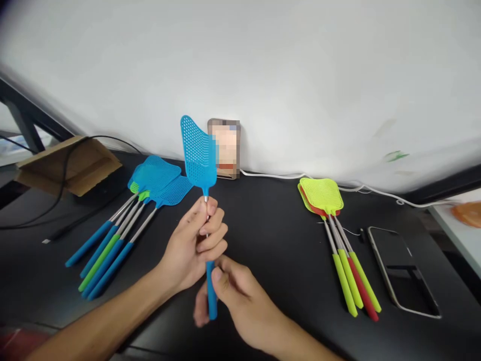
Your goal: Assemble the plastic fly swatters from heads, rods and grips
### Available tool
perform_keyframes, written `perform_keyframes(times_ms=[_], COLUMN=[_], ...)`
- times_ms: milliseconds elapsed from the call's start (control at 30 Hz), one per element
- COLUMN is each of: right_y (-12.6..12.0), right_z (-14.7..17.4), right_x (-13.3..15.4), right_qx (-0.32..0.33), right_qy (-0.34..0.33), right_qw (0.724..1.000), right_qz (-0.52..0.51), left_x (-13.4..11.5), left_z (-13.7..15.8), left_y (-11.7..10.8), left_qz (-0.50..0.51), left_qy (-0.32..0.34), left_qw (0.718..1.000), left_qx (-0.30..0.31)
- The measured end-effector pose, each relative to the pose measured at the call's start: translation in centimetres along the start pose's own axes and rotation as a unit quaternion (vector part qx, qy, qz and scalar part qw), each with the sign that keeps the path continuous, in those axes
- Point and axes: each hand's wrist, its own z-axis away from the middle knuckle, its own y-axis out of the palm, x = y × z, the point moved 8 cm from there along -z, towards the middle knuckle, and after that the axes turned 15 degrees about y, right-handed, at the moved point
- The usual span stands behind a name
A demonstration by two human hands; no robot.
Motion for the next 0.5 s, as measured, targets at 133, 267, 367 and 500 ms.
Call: perform_keyframes(times_ms=[133, 267, 367, 500], right_y=[0.4, 0.1, 0.5, 0.6], right_z=[0.4, 1.4, 2.2, 3.2], right_x=[0.6, 2.9, 3.9, 4.7], right_qx=[-0.015, -0.076, -0.119, -0.184], right_qy=[-0.017, -0.083, -0.117, -0.161], right_qw=[1.000, 0.985, 0.967, 0.935], right_qz=[0.013, 0.130, 0.192, 0.257], left_x=[-2.0, -4.3, -4.9, -5.0], left_z=[0.1, 1.1, 1.8, 2.0], left_y=[0.3, 1.3, 1.6, 2.0], left_qz=[-0.022, -0.047, -0.059, -0.067], left_qy=[0.042, 0.090, 0.103, 0.124], left_qw=[0.997, 0.991, 0.985, 0.978], left_qx=[-0.057, -0.092, -0.128, -0.151])
